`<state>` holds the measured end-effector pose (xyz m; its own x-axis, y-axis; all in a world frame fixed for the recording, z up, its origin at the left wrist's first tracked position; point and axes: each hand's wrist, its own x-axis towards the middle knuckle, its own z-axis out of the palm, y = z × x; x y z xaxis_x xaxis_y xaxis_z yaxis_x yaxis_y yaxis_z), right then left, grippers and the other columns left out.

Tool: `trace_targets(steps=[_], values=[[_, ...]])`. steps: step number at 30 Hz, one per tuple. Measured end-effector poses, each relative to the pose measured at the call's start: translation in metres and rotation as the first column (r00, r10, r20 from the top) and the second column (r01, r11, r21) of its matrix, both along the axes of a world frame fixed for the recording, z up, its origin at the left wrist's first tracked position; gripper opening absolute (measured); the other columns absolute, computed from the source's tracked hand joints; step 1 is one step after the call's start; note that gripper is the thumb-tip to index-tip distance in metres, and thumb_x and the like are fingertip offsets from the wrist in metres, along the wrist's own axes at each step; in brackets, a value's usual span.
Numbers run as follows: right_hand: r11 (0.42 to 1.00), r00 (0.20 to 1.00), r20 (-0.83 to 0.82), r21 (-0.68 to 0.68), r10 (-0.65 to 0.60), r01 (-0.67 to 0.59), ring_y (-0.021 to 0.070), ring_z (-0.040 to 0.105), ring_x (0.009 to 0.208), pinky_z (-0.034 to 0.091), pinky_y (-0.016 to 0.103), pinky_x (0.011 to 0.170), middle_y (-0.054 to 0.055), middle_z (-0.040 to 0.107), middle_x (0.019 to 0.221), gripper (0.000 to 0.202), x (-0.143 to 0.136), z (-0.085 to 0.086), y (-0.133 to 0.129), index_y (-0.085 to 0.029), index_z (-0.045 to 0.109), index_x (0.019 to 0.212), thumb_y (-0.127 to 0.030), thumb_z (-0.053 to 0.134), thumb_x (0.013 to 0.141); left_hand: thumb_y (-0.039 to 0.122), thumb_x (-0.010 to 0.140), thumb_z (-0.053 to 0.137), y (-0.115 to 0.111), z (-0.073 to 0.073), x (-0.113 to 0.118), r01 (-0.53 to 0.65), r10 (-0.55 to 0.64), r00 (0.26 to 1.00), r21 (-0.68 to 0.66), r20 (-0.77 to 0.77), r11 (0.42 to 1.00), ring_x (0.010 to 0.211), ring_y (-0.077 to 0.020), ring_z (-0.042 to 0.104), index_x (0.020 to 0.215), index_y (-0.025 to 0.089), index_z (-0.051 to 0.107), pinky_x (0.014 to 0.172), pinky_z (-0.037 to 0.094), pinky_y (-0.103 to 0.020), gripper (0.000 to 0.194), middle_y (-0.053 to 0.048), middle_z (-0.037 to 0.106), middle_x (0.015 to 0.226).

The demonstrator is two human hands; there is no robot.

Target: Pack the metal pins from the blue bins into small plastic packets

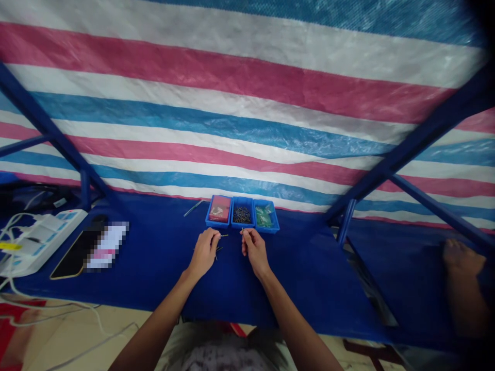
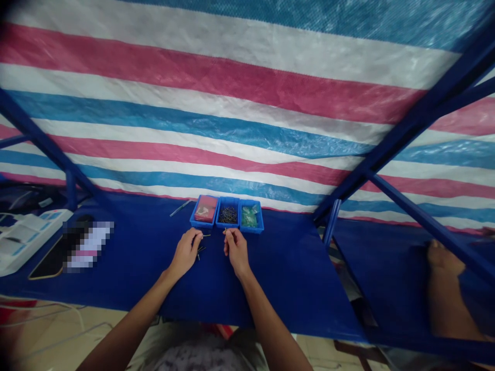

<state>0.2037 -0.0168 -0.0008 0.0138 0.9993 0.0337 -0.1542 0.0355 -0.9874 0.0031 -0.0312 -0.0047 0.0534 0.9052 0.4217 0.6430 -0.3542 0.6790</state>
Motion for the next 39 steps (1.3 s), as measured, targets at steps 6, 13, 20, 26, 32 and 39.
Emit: trace_targets(steps=[6, 13, 20, 26, 32, 39], values=[[0.999, 1.000, 0.029, 0.036, -0.003, 0.002, 0.0103, 0.054, 0.054, 0.045, 0.023, 0.045, 0.002, 0.063, 0.088, 0.038, 0.002, 0.001, 0.001, -0.020, 0.071, 0.111, -0.054, 0.067, 0.094, 0.038, 0.110, 0.044, 0.000, 0.001, -0.001, 0.001, -0.001, 1.000, 0.018, -0.028, 1.000, 0.083, -0.0226, 0.060, 0.090, 0.023, 0.062, 0.082, 0.040, -0.036, 0.031, -0.003, 0.067, 0.085], [0.996, 0.999, -0.022, 0.087, 0.038, -0.036, 0.0203, 0.074, 0.079, 0.063, 0.032, 0.067, 0.006, 0.071, 0.102, 0.034, -0.007, 0.002, -0.005, -0.022, 0.070, 0.102, -0.054, 0.070, 0.093, 0.041, 0.110, 0.048, -0.003, 0.004, 0.003, 0.044, -0.040, 0.996, 0.041, -0.078, 0.998, 0.087, -0.0230, 0.062, 0.100, 0.024, 0.065, 0.085, 0.041, -0.036, 0.026, -0.003, 0.069, 0.090], [0.994, 0.993, -0.096, 0.091, 0.070, -0.061, 0.0271, 0.079, 0.094, 0.067, 0.043, 0.083, 0.006, 0.070, 0.103, 0.034, -0.011, 0.002, -0.007, -0.022, 0.069, 0.101, -0.055, 0.072, 0.093, 0.036, 0.110, 0.050, -0.004, 0.007, 0.005, 0.077, -0.072, 0.993, 0.052, -0.092, 0.996, 0.089, -0.0224, 0.062, 0.105, 0.025, 0.067, 0.085, 0.039, -0.036, 0.021, -0.003, 0.070, 0.095], [0.993, 0.996, -0.075, 0.105, -0.054, 0.061, 0.0274, 0.079, 0.093, 0.066, 0.047, 0.090, 0.007, 0.071, 0.101, 0.034, -0.013, 0.005, -0.011, -0.022, 0.069, 0.103, -0.055, 0.071, 0.095, 0.036, 0.110, 0.049, -0.006, 0.007, 0.004, 0.073, -0.060, 0.988, 0.088, -0.142, 0.994, 0.088, -0.0229, 0.062, 0.107, 0.024, 0.067, 0.084, 0.038, -0.036, 0.022, -0.003, 0.071, 0.097], [0.996, 0.990, -0.132, 0.062, -0.050, 0.059, 0.0286, 0.080, 0.090, 0.067, 0.048, 0.088, 0.006, 0.071, 0.098, 0.035, -0.013, 0.006, -0.013, -0.021, 0.068, 0.102, -0.054, 0.074, 0.093, 0.036, 0.111, 0.048, -0.006, 0.007, 0.004, 0.054, -0.036, 0.986, 0.104, -0.165, 0.993, 0.089, -0.0228, 0.062, 0.107, 0.023, 0.066, 0.085, 0.039, -0.037, 0.022, -0.004, 0.071, 0.096], [0.998, 0.982, -0.186, 0.041, -0.036, 0.044, 0.0300, 0.081, 0.094, 0.067, 0.047, 0.090, 0.005, 0.073, 0.097, 0.036, -0.015, 0.007, -0.014, -0.020, 0.070, 0.102, -0.053, 0.078, 0.090, 0.034, 0.112, 0.047, -0.007, 0.008, 0.004, 0.055, -0.033, 0.983, 0.120, -0.183, 0.991, 0.089, -0.0221, 0.062, 0.107, 0.023, 0.065, 0.084, 0.041, -0.037, 0.021, -0.004, 0.070, 0.097]])
